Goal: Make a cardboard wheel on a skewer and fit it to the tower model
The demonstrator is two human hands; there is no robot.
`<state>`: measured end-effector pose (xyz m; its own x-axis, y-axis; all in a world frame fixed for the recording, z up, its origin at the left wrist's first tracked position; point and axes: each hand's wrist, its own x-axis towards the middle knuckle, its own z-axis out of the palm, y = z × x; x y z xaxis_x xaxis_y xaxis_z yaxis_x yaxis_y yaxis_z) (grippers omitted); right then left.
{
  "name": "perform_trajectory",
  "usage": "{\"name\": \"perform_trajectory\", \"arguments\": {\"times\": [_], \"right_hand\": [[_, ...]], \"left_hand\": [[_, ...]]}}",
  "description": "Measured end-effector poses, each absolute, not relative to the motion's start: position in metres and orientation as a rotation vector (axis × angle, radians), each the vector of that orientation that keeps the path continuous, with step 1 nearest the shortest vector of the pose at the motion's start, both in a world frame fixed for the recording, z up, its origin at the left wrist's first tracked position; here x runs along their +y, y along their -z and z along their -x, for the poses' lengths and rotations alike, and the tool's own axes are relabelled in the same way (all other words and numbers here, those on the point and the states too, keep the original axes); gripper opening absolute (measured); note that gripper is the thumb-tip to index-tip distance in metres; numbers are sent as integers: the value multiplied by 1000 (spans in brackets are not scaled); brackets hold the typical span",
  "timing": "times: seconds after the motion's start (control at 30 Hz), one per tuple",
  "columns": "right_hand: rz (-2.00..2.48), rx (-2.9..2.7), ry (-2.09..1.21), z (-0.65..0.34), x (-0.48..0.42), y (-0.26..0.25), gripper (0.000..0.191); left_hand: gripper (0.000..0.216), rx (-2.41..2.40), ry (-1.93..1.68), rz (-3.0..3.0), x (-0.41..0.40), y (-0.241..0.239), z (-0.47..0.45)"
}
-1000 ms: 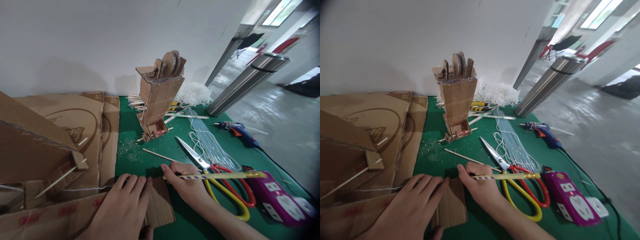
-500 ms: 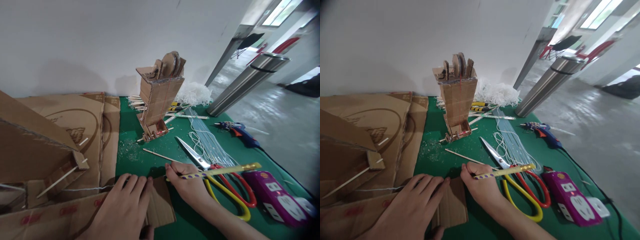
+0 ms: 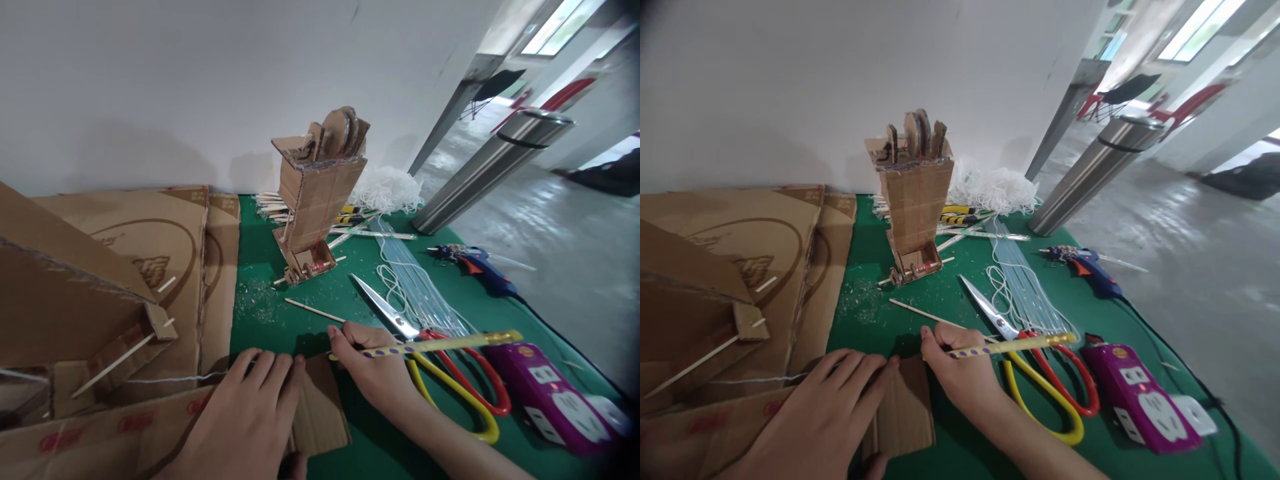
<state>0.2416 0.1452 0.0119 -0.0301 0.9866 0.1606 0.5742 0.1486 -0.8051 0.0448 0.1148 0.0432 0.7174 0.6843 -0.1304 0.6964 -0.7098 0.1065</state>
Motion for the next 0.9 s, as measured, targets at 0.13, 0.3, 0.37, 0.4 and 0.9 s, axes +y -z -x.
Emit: {"name": "perform_trajectory", "arguments": {"times": [0.13,0.3,0.37,0.4,0.9], "right_hand": [[1511,-1709,-689,-241,144,-12,45],[1506,-1717,-659,-238,145,-13,44],[1499,-1723,-661,-237,146,-13,44],[1493,-1728,-667,-237,146,-13,44],[1516,-1705,-786,-238,145,-13,45]], "left_hand": [[75,1129,105,-2785,114,-43,-45],[75,1120,120,-2784,115,-45,-46],[75,1121,125,-2778,115,-45,-46],[75,1125,124,-2776,115,-45,-46],[72,1107,163,-2739,115,-46,-47]]}}
